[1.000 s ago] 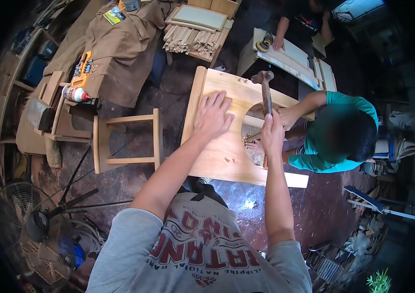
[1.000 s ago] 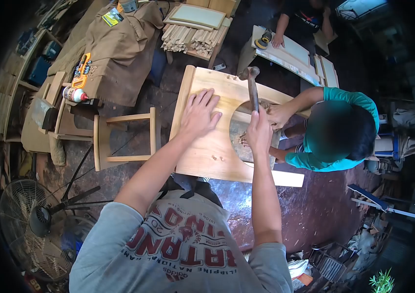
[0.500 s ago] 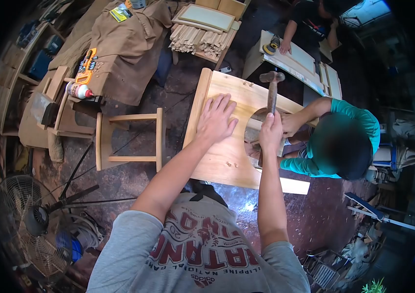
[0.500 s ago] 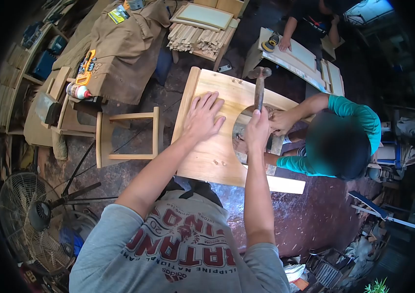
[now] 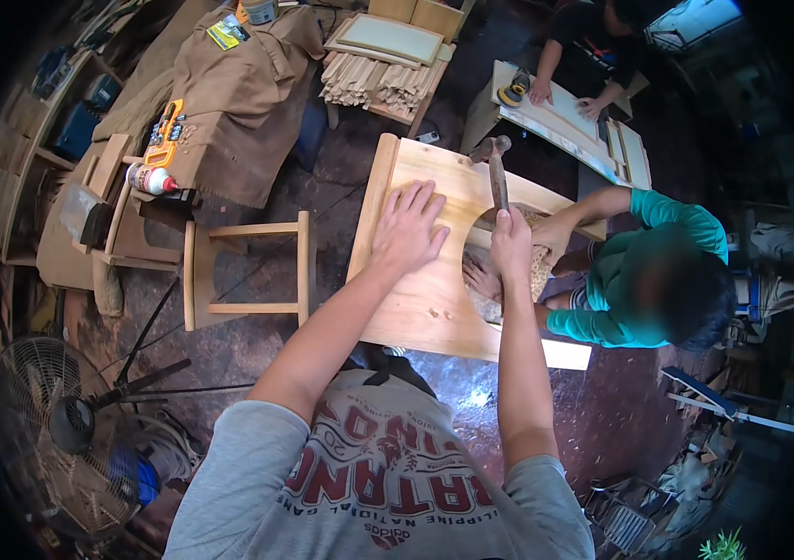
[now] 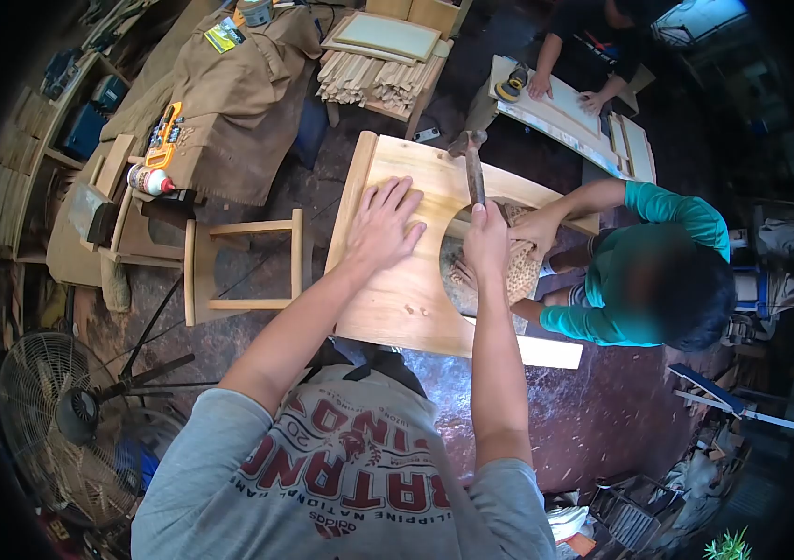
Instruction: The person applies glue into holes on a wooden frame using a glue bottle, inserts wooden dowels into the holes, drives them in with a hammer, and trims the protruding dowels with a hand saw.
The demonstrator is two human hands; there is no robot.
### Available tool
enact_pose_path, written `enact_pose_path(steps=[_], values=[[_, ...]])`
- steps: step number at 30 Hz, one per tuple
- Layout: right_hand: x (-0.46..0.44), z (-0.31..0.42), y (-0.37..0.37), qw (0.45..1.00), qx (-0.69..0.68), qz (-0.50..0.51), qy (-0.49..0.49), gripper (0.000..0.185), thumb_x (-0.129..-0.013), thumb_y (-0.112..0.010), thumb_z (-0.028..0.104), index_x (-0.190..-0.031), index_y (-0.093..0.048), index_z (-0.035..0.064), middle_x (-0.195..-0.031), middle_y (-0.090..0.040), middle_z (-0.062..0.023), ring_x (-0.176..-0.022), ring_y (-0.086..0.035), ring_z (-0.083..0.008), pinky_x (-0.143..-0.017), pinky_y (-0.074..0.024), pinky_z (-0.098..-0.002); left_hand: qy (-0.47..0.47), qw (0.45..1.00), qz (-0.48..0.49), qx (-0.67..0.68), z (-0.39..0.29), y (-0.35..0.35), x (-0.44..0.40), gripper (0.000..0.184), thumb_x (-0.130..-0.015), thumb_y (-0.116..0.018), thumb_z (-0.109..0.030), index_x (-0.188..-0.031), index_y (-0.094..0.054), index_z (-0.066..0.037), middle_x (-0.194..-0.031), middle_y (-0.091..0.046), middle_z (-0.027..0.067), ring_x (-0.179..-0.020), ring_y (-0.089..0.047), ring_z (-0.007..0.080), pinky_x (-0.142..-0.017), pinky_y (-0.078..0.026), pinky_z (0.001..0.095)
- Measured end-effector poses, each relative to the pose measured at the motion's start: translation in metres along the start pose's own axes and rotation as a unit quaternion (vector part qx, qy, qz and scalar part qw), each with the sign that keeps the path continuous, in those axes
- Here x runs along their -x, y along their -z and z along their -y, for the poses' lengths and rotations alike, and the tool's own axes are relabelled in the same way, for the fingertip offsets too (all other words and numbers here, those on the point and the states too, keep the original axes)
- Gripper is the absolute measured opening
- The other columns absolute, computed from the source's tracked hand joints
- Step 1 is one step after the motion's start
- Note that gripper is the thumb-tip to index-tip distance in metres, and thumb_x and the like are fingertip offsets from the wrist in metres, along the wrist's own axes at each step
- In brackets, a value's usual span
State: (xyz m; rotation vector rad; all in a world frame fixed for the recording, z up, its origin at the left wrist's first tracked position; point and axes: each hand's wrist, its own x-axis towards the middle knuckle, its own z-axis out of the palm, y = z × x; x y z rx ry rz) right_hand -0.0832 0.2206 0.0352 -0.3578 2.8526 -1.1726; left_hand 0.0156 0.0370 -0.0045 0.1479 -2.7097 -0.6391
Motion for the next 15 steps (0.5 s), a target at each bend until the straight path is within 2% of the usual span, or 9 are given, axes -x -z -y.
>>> enact_pose_path(steps=[1, 2, 4, 5, 7, 11, 13, 14, 15], values=[[-0.002, 0.003, 0.003, 0.999, -0.009, 0.023, -0.028, 0.038, -0.111, -0.046, 0.027, -0.136, -0.062, 0.0032, -0.11, -0.071, -0.0298, -0.108, -0.067, -0.0504, -0.092, -0.05, -0.0542, 0.001, 1.0, 0.002, 0.0, 0.001, 0.0, 0.0, 0.058, -0.096, -0.067, -0.039, -0.144, -0.059, -0.008, -0.16, -0.048, 0.0168, -0.153, -0.037, 0.0333, -0.126, -0.026, 0.0525], [0.0, 0.007, 0.005, 0.999, -0.008, 0.024, -0.026, 0.038, -0.111, -0.046, 0.027, -0.136, -0.062, 0.0032, -0.11, -0.071, -0.0298, -0.108, -0.067, -0.0504, -0.092, -0.05, -0.0542, 0.003, 1.0, 0.0, 0.0, 0.0, 0.001, -0.001, 0.058, -0.096, -0.067, -0.039, -0.144, -0.059, -0.008, -0.16, -0.048, 0.0168, -0.153, -0.037, 0.0333, -0.126, -0.026, 0.0525], [0.008, 0.013, 0.002, 0.998, -0.036, -0.038, -0.028, 0.039, -0.111, -0.046, 0.028, -0.136, -0.062, 0.0037, -0.112, -0.071, -0.0299, -0.111, -0.066, -0.0513, -0.093, -0.0501, -0.0548, -0.001, 1.0, -0.001, 0.01, 0.0, 0.004, 0.001, 0.058, -0.096, -0.067, -0.039, -0.144, -0.059, -0.007, -0.16, -0.048, 0.017, -0.152, -0.038, 0.0335, -0.126, -0.026, 0.0524], [0.007, 0.012, 0.001, 0.998, -0.037, -0.037, -0.03, 0.039, -0.111, -0.046, 0.028, -0.136, -0.062, 0.0037, -0.112, -0.071, -0.0299, -0.111, -0.066, -0.0513, -0.093, -0.0501, -0.0548, 0.0, 1.0, 0.001, 0.009, 0.001, 0.003, 0.001, 0.058, -0.096, -0.067, -0.039, -0.144, -0.059, -0.007, -0.16, -0.048, 0.017, -0.152, -0.038, 0.0335, -0.126, -0.026, 0.0524], [0.002, 0.009, 0.003, 0.997, 0.074, 0.022, -0.022, 0.039, -0.111, -0.046, 0.028, -0.137, -0.062, 0.0042, -0.114, -0.071, -0.0304, -0.113, -0.066, -0.0517, -0.094, -0.0503, -0.0556, -0.005, 1.0, -0.007, 0.0, -0.001, 0.003, 0.001, 0.058, -0.096, -0.068, -0.038, -0.143, -0.059, -0.007, -0.159, -0.048, 0.0171, -0.152, -0.038, 0.0335, -0.126, -0.027, 0.0523], [0.0, 0.021, 0.017, 0.999, 0.046, 0.006, -0.015, 0.038, -0.111, -0.046, 0.029, -0.135, -0.062, 0.0038, -0.113, -0.071, -0.0313, -0.113, -0.065, -0.0518, -0.094, -0.0499, -0.0578, -0.002, 1.0, -0.001, 0.006, 0.0, 0.004, -0.002, 0.057, -0.096, -0.068, -0.038, -0.143, -0.059, -0.006, -0.159, -0.048, 0.0171, -0.151, -0.038, 0.0335, -0.126, -0.027, 0.0525], [0.003, 0.014, 0.009, 0.999, -0.009, -0.039, -0.01, 0.037, -0.111, -0.046, 0.029, -0.132, -0.064, 0.005, -0.112, -0.071, -0.0315, -0.111, -0.066, -0.0523, -0.094, -0.0495, -0.0596, -0.002, 1.0, -0.003, 0.005, -0.001, 0.004, 0.0, 0.057, -0.096, -0.068, -0.038, -0.142, -0.06, -0.007, -0.16, -0.048, 0.017, -0.152, -0.038, 0.0334, -0.126, -0.027, 0.0527], [0.004, 0.017, 0.009, 0.999, -0.01, -0.039, -0.011, 0.037, -0.111, -0.046, 0.029, -0.132, -0.064, 0.005, -0.112, -0.071, -0.0315, -0.111, -0.066, -0.0523, -0.094, -0.0495, -0.0596, -0.002, 1.0, -0.002, 0.004, 0.0, 0.004, 0.001, 0.057, -0.096, -0.068, -0.038, -0.142, -0.06, -0.007, -0.16, -0.048, 0.017, -0.152, -0.038, 0.0334, -0.126, -0.027, 0.0527], [0.003, 0.02, 0.01, 0.998, 0.05, 0.002, -0.034, 0.036, -0.111, -0.046, 0.029, -0.13, -0.064, 0.0052, -0.111, -0.071, -0.0317, -0.11, -0.066, -0.0525, -0.094, -0.0495, -0.06, -0.003, 1.0, -0.002, 0.001, 0.0, 0.003, 0.002, 0.057, -0.096, -0.067, -0.038, -0.142, -0.06, -0.007, -0.16, -0.048, 0.017, -0.152, -0.038, 0.0334, -0.126, -0.027, 0.0528]])
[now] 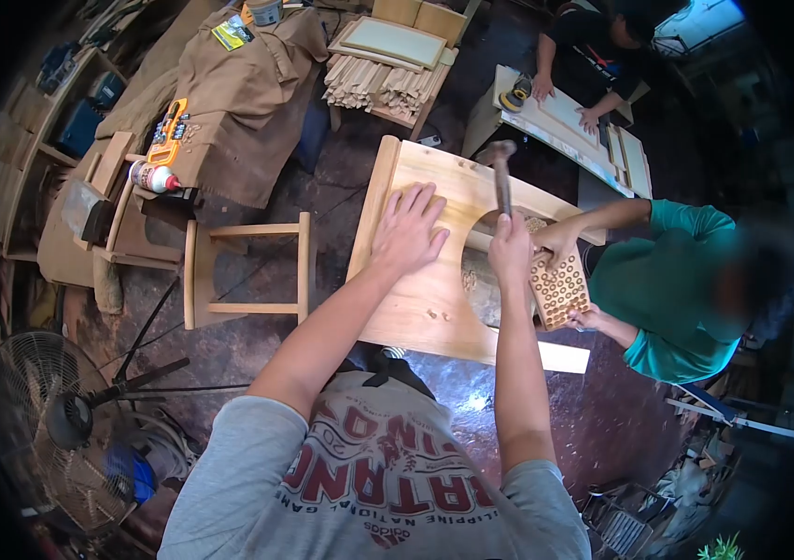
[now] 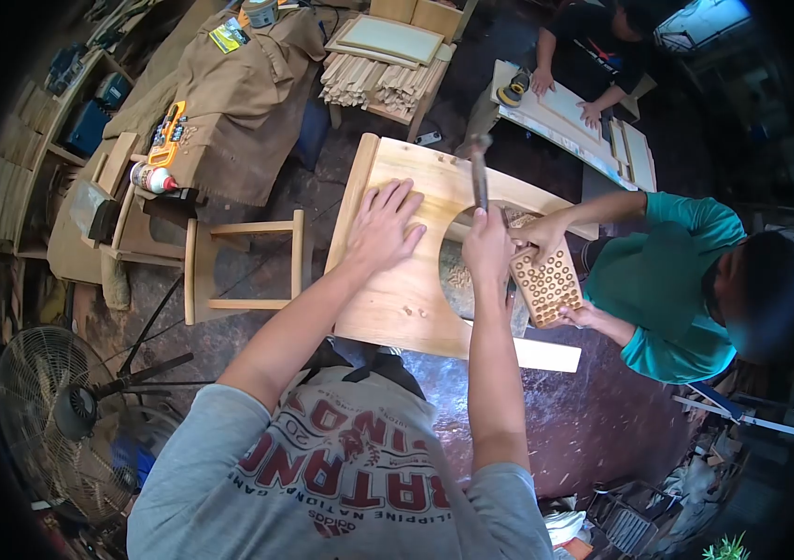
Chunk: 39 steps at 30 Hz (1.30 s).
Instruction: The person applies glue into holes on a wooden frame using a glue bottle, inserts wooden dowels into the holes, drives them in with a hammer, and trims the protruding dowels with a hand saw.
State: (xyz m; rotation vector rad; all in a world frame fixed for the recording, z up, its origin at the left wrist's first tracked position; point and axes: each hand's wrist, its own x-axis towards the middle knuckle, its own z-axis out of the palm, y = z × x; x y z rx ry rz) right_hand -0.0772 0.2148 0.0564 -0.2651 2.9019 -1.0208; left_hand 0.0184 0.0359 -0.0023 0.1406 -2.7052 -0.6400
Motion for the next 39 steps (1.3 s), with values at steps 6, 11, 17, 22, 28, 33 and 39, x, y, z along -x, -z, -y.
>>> enact_pose_path(steps=[6, 11, 17, 22, 28, 33, 39], values=[[0.002, 0.004, 0.004, 0.999, 0.029, -0.014, 0.025, 0.036, -0.11, -0.046, 0.031, -0.127, -0.065, 0.0051, -0.107, -0.072, -0.0324, -0.107, -0.066, -0.0537, -0.092, -0.0491, -0.0618, 0.003, 1.0, 0.002, 0.005, -0.001, -0.001, -0.003, 0.057, -0.096, -0.066, -0.039, -0.143, -0.06, -0.007, -0.16, -0.047, 0.0169, -0.152, -0.037, 0.0333, -0.126, -0.026, 0.0529], [-0.008, 0.003, 0.01, 0.996, 0.085, 0.02, 0.031, 0.036, -0.109, -0.046, 0.031, -0.128, -0.065, 0.0058, -0.107, -0.072, -0.0324, -0.106, -0.067, -0.0541, -0.093, -0.0492, -0.0624, -0.002, 1.0, 0.001, 0.0, -0.001, -0.001, -0.001, 0.058, -0.096, -0.066, -0.039, -0.143, -0.06, -0.007, -0.16, -0.047, 0.0169, -0.152, -0.037, 0.0336, -0.126, -0.026, 0.0532], [-0.002, 0.003, 0.005, 0.993, 0.118, 0.027, 0.004, 0.036, -0.108, -0.047, 0.03, -0.13, -0.065, 0.007, -0.108, -0.073, -0.0314, -0.106, -0.068, -0.0533, -0.093, -0.0493, -0.063, -0.009, 1.0, -0.012, 0.001, -0.001, 0.0, 0.002, 0.057, -0.096, -0.067, -0.04, -0.142, -0.06, -0.007, -0.16, -0.048, 0.0173, -0.152, -0.038, 0.0339, -0.126, -0.026, 0.0537], [0.001, 0.003, 0.004, 0.994, 0.103, 0.015, 0.016, 0.037, -0.109, -0.046, 0.03, -0.132, -0.065, 0.0084, -0.106, -0.074, -0.0303, -0.105, -0.068, -0.0533, -0.092, -0.0495, -0.0635, -0.001, 1.0, -0.005, 0.003, 0.001, -0.002, 0.0, 0.057, -0.096, -0.067, -0.04, -0.142, -0.06, -0.008, -0.16, -0.048, 0.0171, -0.152, -0.037, 0.0335, -0.126, -0.026, 0.053], [-0.004, 0.03, 0.02, 0.995, 0.091, 0.004, 0.041, 0.036, -0.109, -0.047, 0.03, -0.132, -0.063, 0.0085, -0.104, -0.074, -0.0299, -0.101, -0.069, -0.0536, -0.089, -0.0504, -0.0636, 0.005, 1.0, 0.013, -0.002, -0.001, 0.0, 0.0, 0.058, -0.097, -0.066, -0.041, -0.144, -0.059, -0.008, -0.161, -0.047, 0.0166, -0.153, -0.037, 0.033, -0.127, -0.025, 0.0529], [-0.002, 0.028, 0.001, 0.995, 0.091, 0.009, 0.047, 0.036, -0.109, -0.047, 0.03, -0.133, -0.063, 0.0091, -0.101, -0.074, -0.0297, -0.099, -0.069, -0.0542, -0.088, -0.0514, -0.0633, 0.001, 1.0, 0.005, -0.004, -0.001, 0.001, -0.001, 0.058, -0.096, -0.066, -0.041, -0.144, -0.06, -0.008, -0.162, -0.047, 0.0165, -0.153, -0.036, 0.033, -0.127, -0.025, 0.053], [0.006, 0.039, 0.01, 0.995, 0.087, 0.016, 0.055, 0.035, -0.109, -0.047, 0.029, -0.133, -0.062, 0.0091, -0.101, -0.074, -0.0317, -0.099, -0.069, -0.0542, -0.088, -0.0519, -0.0632, 0.001, 1.0, 0.004, -0.003, -0.002, 0.0, 0.0, 0.057, -0.096, -0.067, -0.04, -0.143, -0.06, -0.008, -0.161, -0.047, 0.0166, -0.153, -0.036, 0.0333, -0.127, -0.025, 0.0531]])
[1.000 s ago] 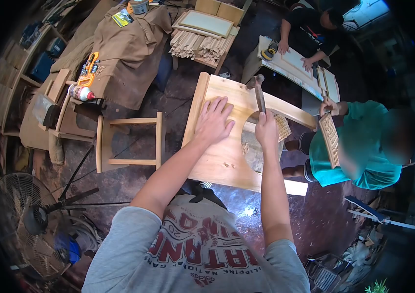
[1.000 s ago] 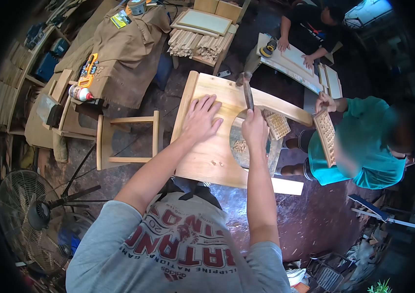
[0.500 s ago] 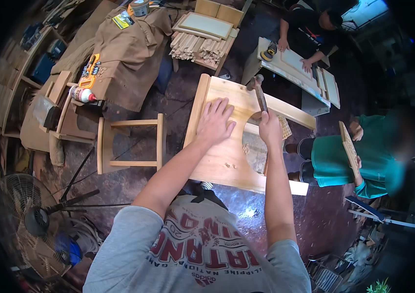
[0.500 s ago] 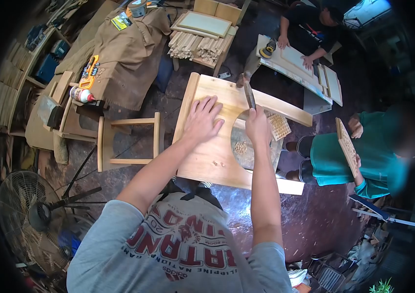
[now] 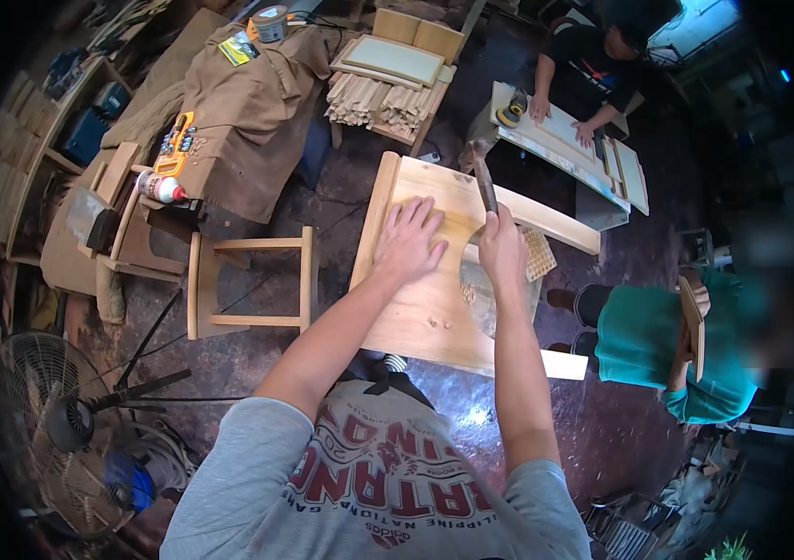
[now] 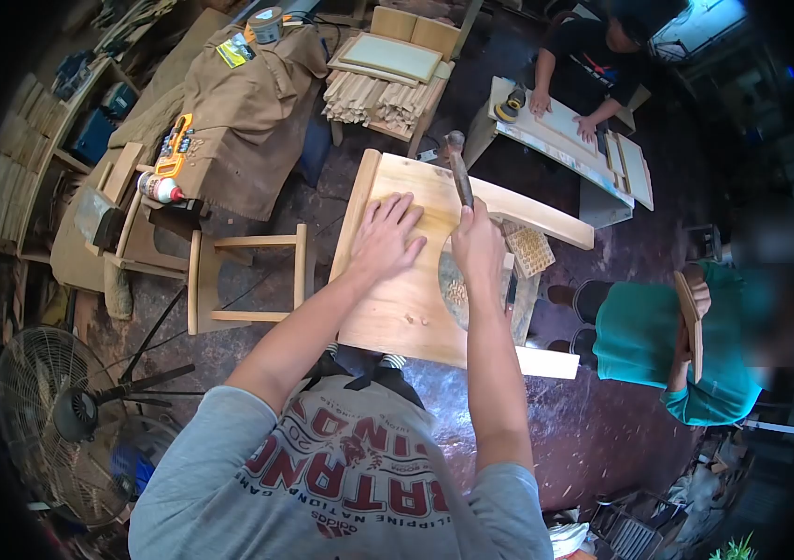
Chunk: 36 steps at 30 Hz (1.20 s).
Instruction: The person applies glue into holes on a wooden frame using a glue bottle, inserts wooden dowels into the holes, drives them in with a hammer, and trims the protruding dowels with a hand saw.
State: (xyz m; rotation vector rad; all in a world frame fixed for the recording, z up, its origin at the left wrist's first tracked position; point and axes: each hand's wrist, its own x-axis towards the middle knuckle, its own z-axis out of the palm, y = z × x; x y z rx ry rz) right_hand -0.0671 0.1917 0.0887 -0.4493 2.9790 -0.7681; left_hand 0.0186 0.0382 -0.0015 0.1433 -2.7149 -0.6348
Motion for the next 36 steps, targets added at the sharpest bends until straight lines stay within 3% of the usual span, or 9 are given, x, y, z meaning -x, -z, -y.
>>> enact_pose_path(steps=[22, 26, 28, 34, 36], values=[[-0.011, -0.027, 0.02, 1.0, 0.015, 0.006, -0.009, 0.035, -0.109, -0.047, 0.032, -0.127, -0.066, 0.008, -0.105, -0.074, -0.0304, -0.103, -0.069, -0.0532, -0.092, -0.0511, -0.0626, -0.002, 1.0, -0.004, -0.006, -0.003, 0.0, -0.002, 0.056, -0.095, -0.068, -0.038, -0.142, -0.06, -0.009, -0.159, -0.049, 0.0159, -0.151, -0.038, 0.0331, -0.126, -0.026, 0.053], [-0.002, -0.031, 0.01, 0.998, -0.001, 0.02, -0.058, 0.04, -0.109, -0.046, 0.035, -0.134, -0.064, 0.0093, -0.111, -0.072, -0.031, -0.11, -0.066, -0.0532, -0.094, -0.0496, -0.062, -0.004, 1.0, -0.008, -0.004, -0.006, -0.004, 0.006, 0.055, -0.095, -0.068, -0.038, -0.142, -0.061, -0.009, -0.159, -0.049, 0.0154, -0.152, -0.037, 0.0324, -0.126, -0.026, 0.053], [-0.015, -0.042, 0.01, 0.999, 0.005, 0.04, -0.026, 0.039, -0.109, -0.048, 0.033, -0.132, -0.065, 0.0082, -0.11, -0.074, -0.0285, -0.108, -0.068, -0.0513, -0.093, -0.0515, -0.0614, -0.01, 1.0, -0.008, -0.002, -0.007, 0.001, 0.0, 0.056, -0.095, -0.068, -0.038, -0.141, -0.061, -0.009, -0.16, -0.048, 0.0144, -0.152, -0.037, 0.0315, -0.126, -0.025, 0.0527], [0.087, -0.079, 0.024, 0.986, -0.162, -0.003, -0.049, 0.039, -0.106, -0.056, 0.03, -0.14, -0.067, 0.0143, -0.115, -0.074, -0.0243, -0.108, -0.07, -0.0469, -0.091, -0.0545, -0.0552, 0.003, 0.998, -0.051, 0.042, -0.009, -0.003, -0.004, 0.046, -0.098, -0.063, -0.022, -0.141, -0.06, -0.005, -0.15, -0.057, 0.0168, -0.143, -0.048, 0.0341, -0.123, -0.031, 0.0513], [0.126, -0.094, 0.009, 0.978, -0.184, -0.1, -0.017, 0.037, -0.102, -0.064, 0.025, -0.137, -0.071, 0.0159, -0.112, -0.075, -0.0211, -0.102, -0.072, -0.0433, -0.088, -0.0566, -0.0509, 0.031, 0.991, -0.079, 0.106, -0.015, 0.003, -0.002, 0.044, -0.1, -0.059, -0.02, -0.141, -0.06, -0.004, -0.147, -0.059, 0.0175, -0.142, -0.05, 0.0351, -0.123, -0.031, 0.0513]])
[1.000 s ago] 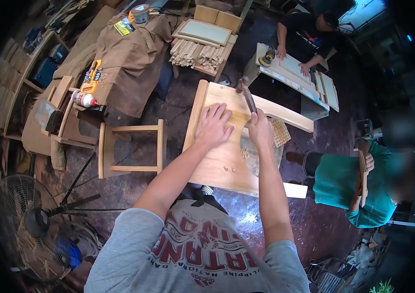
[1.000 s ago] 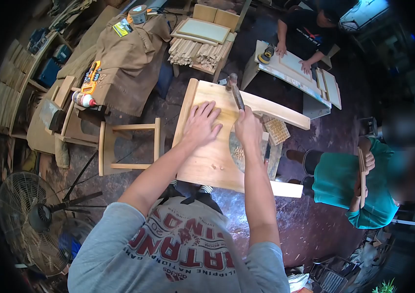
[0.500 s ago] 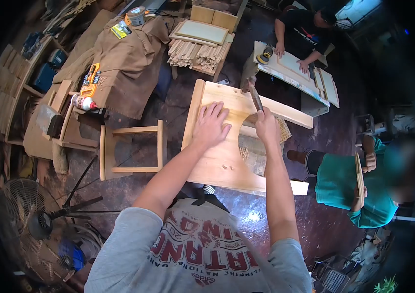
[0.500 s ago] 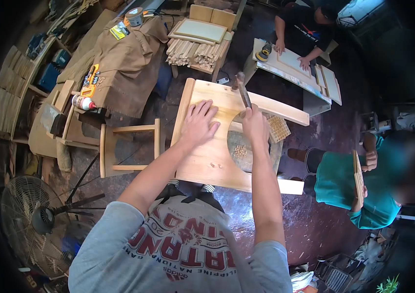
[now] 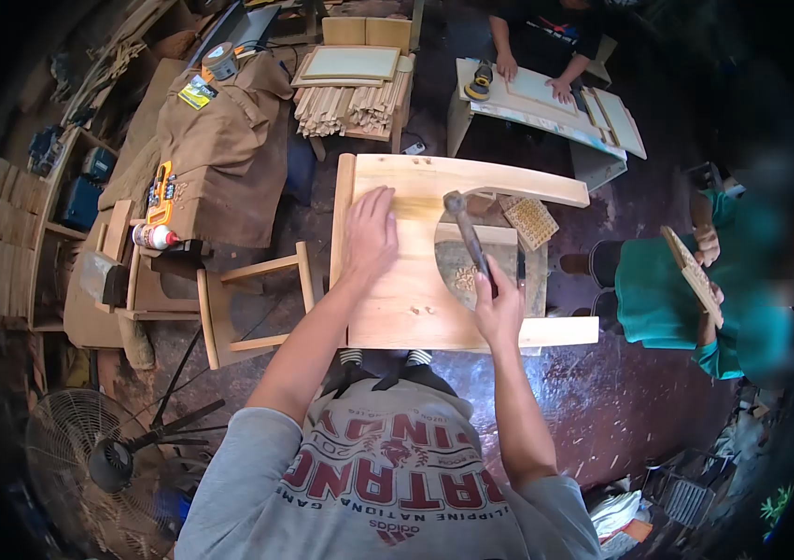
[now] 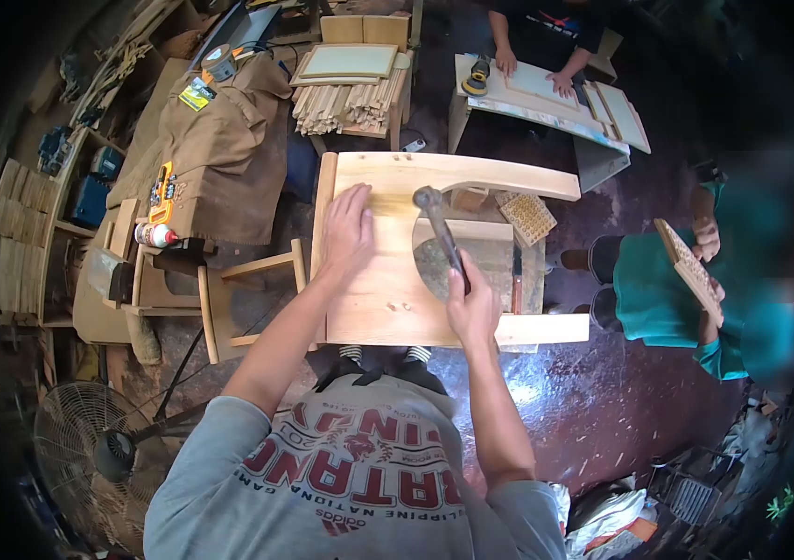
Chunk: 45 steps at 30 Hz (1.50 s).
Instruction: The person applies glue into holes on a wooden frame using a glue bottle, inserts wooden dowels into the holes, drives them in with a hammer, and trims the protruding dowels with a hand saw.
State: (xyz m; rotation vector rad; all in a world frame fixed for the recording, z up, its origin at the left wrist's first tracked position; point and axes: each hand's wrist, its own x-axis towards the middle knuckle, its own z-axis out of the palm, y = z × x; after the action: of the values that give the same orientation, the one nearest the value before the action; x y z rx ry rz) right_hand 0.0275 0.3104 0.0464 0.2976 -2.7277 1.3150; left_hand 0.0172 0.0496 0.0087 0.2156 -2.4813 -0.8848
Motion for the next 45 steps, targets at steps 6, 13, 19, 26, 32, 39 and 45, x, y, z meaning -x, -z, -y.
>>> enact_pose_path(steps=[6, 13, 19, 26, 32, 39, 45], values=[[-0.009, 0.009, -0.025, 0.997, 0.05, 0.026, 0.049, 0.038, -0.088, -0.081, 0.022, -0.125, -0.079, 0.0158, -0.1, -0.076, -0.0114, -0.091, -0.074, -0.0316, -0.083, -0.0596, -0.0432, -0.022, 0.974, -0.225, 0.008, -0.004, 0.002, 0.014, 0.049, -0.104, -0.049, -0.023, -0.147, -0.052, 0.002, -0.153, -0.05, 0.0225, -0.146, -0.042, 0.0412, -0.124, -0.028, 0.0524], [-0.046, -0.011, -0.049, 0.974, 0.039, 0.022, 0.223, 0.031, -0.082, -0.084, 0.018, -0.112, -0.081, 0.0141, -0.102, -0.076, -0.0084, -0.089, -0.072, -0.0321, -0.081, -0.0579, -0.043, -0.058, 0.98, -0.052, -0.183, -0.02, -0.008, 0.028, 0.05, -0.097, -0.062, -0.021, -0.145, -0.06, -0.007, -0.156, -0.054, 0.0159, -0.149, -0.042, 0.0368, -0.125, -0.024, 0.0558], [0.068, -0.065, 0.066, 0.921, -0.247, 0.076, 0.292, 0.004, -0.07, -0.076, 0.003, -0.074, -0.074, 0.0039, -0.068, -0.064, -0.007, -0.051, -0.06, -0.0225, -0.049, -0.0497, -0.0336, -0.06, 0.979, 0.044, -0.188, -0.021, -0.025, 0.011, 0.045, -0.091, -0.068, -0.019, -0.135, -0.068, -0.009, -0.155, -0.055, 0.0164, -0.146, -0.046, 0.0379, -0.124, -0.028, 0.0557], [0.113, -0.444, 0.008, 0.939, 0.13, 0.101, -0.301, 0.035, -0.099, -0.07, 0.025, -0.128, -0.067, 0.0056, -0.111, -0.07, -0.021, -0.1, -0.072, -0.0367, -0.085, -0.0567, -0.0483, -0.081, 0.96, 0.108, -0.247, -0.01, -0.036, 0.006, 0.062, -0.093, -0.068, -0.051, -0.139, -0.066, -0.01, -0.16, -0.049, 0.0188, -0.153, -0.038, 0.041, -0.127, -0.019, 0.0594], [-0.032, -0.569, -0.068, 0.931, 0.14, -0.012, -0.336, 0.061, -0.082, -0.083, 0.03, -0.133, -0.063, 0.004, -0.117, -0.071, -0.0245, -0.114, -0.068, -0.0416, -0.097, -0.0546, -0.0476, -0.107, 0.948, 0.143, -0.263, 0.001, -0.039, 0.009, 0.075, -0.085, -0.07, -0.064, -0.132, -0.07, -0.006, -0.154, -0.055, 0.0208, -0.149, -0.045, 0.0404, -0.126, -0.018, 0.0624], [-0.03, -0.599, -0.035, 0.921, 0.223, 0.188, -0.256, 0.05, -0.09, -0.077, 0.04, -0.12, -0.068, 0.0012, -0.098, -0.077, -0.0226, -0.08, -0.076, -0.0389, -0.073, -0.0608, -0.0512, -0.093, 0.953, 0.132, -0.257, -0.009, -0.039, 0.007, 0.058, -0.089, -0.068, -0.048, -0.125, -0.069, -0.003, -0.143, -0.061, 0.021, -0.141, -0.053, 0.0404, -0.124, -0.021, 0.0616], [0.1, -0.576, 0.05, 0.725, -0.488, 0.105, -0.474, 0.014, -0.1, -0.065, 0.011, -0.112, -0.068, 0.0041, -0.077, -0.068, -0.0086, -0.063, -0.068, -0.0202, -0.059, -0.0595, -0.0368, -0.096, 0.965, 0.1, -0.224, -0.015, -0.028, 0.008, 0.053, -0.086, -0.078, -0.046, -0.124, -0.071, -0.011, -0.143, -0.063, 0.0131, -0.14, -0.054, 0.0354, -0.121, -0.027, 0.0593]])
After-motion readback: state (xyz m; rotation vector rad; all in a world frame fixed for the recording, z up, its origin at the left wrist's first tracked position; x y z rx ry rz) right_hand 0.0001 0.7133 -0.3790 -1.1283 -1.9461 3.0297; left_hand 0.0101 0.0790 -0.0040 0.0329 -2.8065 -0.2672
